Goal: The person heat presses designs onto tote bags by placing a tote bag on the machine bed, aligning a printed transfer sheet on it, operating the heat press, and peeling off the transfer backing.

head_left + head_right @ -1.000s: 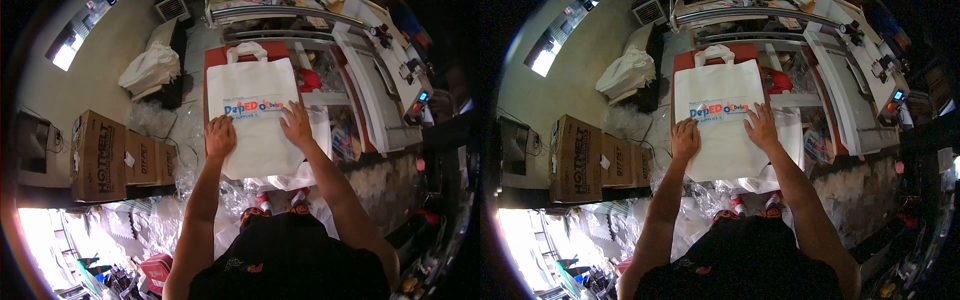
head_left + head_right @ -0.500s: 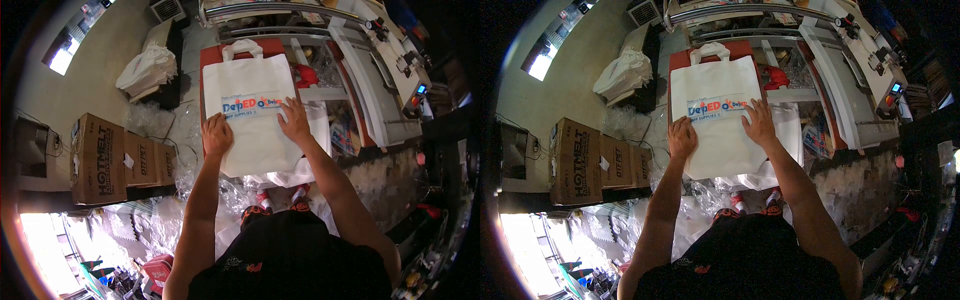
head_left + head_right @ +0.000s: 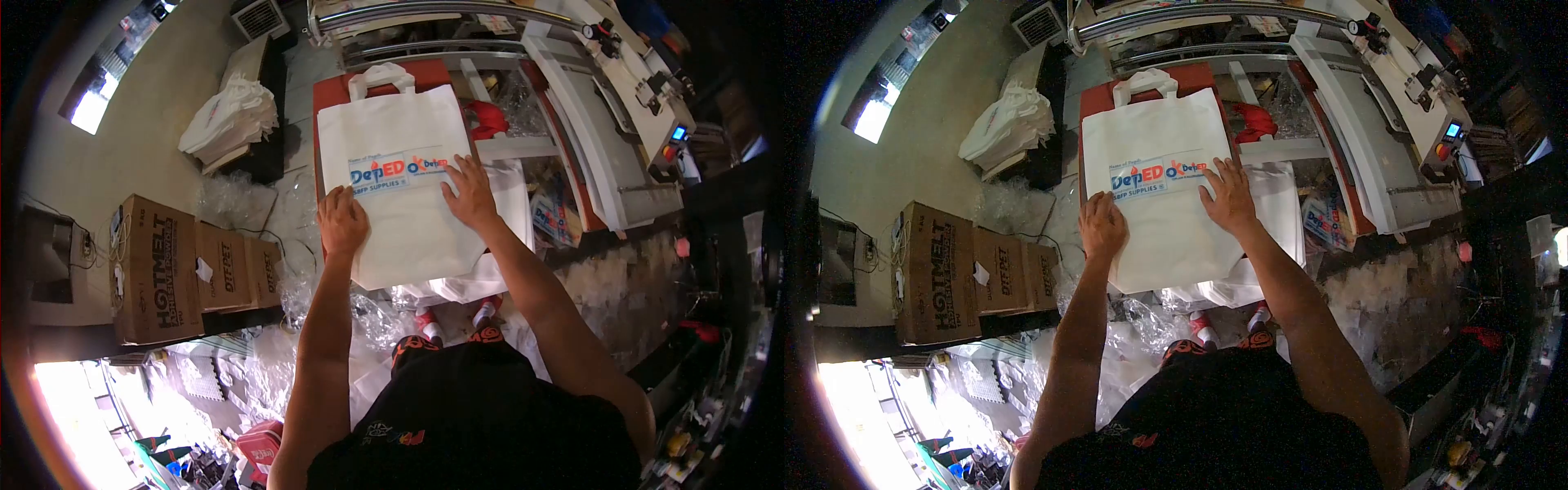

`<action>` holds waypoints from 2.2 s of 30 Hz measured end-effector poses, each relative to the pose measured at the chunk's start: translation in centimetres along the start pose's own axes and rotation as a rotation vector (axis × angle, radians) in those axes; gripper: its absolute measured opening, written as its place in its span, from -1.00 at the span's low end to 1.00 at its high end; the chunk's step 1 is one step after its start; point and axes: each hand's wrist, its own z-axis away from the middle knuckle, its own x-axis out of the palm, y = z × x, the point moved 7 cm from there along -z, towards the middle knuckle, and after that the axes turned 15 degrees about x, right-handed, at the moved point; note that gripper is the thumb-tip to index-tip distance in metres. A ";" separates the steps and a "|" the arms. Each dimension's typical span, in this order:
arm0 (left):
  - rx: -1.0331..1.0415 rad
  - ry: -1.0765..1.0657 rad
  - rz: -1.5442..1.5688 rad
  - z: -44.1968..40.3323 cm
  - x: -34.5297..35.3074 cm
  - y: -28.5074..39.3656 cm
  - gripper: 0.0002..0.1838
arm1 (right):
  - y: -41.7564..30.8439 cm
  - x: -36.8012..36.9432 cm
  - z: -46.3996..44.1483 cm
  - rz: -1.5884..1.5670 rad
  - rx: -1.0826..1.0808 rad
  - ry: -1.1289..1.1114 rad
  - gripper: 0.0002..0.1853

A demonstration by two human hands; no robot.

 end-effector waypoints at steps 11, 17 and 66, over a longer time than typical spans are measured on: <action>-0.172 0.112 0.341 0.2 0.2 -4.2 -0.65 | 0.1 -5.1 -1.8 -0.294 -0.056 0.206 -0.54; -0.315 0.241 0.492 5.4 -9.9 -8.5 -0.64 | 9.4 -22.8 0.8 -0.301 0.143 0.461 -0.85; -1.303 -0.372 0.335 60.4 4.0 27.8 -0.58 | 4.2 -21.9 -0.1 -0.262 -0.458 -0.218 -0.73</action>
